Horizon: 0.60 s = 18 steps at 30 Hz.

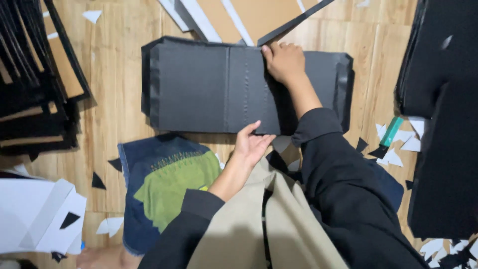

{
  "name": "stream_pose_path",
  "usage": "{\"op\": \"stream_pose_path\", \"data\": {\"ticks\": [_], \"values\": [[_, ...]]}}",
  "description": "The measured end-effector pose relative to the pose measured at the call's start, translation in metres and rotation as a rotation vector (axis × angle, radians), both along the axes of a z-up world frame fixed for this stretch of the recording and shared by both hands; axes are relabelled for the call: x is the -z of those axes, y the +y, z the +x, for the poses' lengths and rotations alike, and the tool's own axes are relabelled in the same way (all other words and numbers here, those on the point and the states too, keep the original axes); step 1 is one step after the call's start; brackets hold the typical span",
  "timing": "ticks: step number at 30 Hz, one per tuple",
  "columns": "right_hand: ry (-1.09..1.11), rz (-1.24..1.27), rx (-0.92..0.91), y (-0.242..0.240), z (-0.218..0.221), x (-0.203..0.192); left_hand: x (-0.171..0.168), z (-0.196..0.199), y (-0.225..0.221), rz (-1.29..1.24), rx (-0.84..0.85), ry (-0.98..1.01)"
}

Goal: Manually assembling folders by folding black outer material over cardboard inserts and pressing the edges.

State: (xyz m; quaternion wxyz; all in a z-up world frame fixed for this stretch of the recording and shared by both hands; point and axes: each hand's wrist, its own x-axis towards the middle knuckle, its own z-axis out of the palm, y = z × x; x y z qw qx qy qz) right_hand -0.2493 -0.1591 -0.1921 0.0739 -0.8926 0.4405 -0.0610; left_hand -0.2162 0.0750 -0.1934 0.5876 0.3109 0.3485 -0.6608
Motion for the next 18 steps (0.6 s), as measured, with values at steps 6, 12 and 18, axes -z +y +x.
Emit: {"op": "stream_pose_path", "data": {"ticks": [6,12,18], "values": [[-0.195,0.318,0.063,-0.013,-0.066,-0.026,-0.118,0.043,0.003,-0.087,0.769,-0.030],[-0.430,0.570,0.721,0.032,-0.159,-0.087,-0.094,0.211,-0.015,-0.008,0.629,-2.176],[-0.539,0.913,0.797,0.040,-0.158,-0.066,-0.039,0.263,-0.020,0.374,1.025,-1.680]]}}
